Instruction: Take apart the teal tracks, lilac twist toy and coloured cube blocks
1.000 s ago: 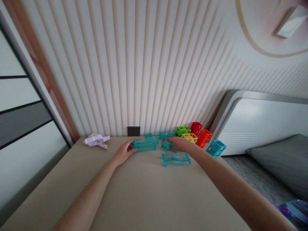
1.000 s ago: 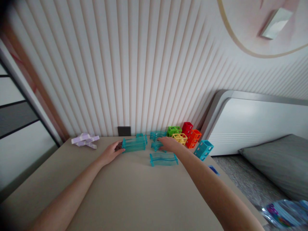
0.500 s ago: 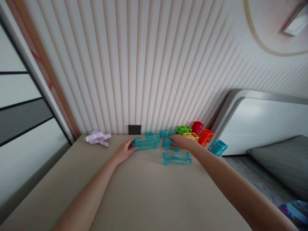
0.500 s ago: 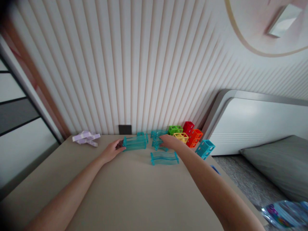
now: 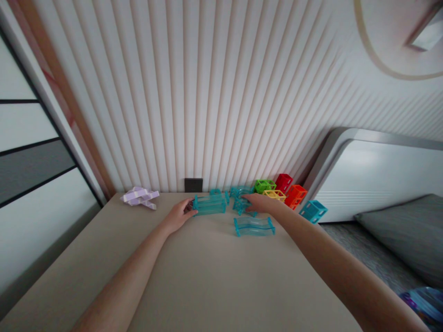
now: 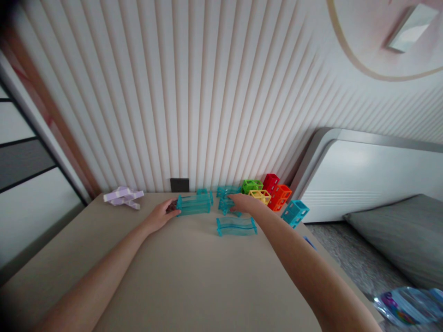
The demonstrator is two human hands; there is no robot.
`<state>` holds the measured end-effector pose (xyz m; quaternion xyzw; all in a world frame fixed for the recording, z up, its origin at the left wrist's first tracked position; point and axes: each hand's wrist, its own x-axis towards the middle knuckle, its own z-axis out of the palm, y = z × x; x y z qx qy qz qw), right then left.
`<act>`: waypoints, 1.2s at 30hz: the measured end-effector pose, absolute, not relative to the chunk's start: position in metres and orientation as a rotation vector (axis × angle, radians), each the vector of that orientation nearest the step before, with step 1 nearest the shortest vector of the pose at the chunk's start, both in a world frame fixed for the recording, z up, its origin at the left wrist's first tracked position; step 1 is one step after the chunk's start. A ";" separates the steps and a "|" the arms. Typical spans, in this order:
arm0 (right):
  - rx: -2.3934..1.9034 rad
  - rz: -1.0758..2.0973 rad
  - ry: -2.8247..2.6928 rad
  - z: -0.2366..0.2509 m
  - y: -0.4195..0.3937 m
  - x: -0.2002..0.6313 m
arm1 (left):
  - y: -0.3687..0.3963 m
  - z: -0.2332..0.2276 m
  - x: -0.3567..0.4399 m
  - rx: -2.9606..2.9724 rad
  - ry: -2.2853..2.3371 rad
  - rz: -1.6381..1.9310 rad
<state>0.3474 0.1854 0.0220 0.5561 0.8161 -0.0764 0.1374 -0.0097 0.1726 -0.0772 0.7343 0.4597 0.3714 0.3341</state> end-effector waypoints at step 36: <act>1.190 0.001 2.628 0.041 0.189 0.203 | 0.174 -0.086 -0.007 2.001 1.286 1.022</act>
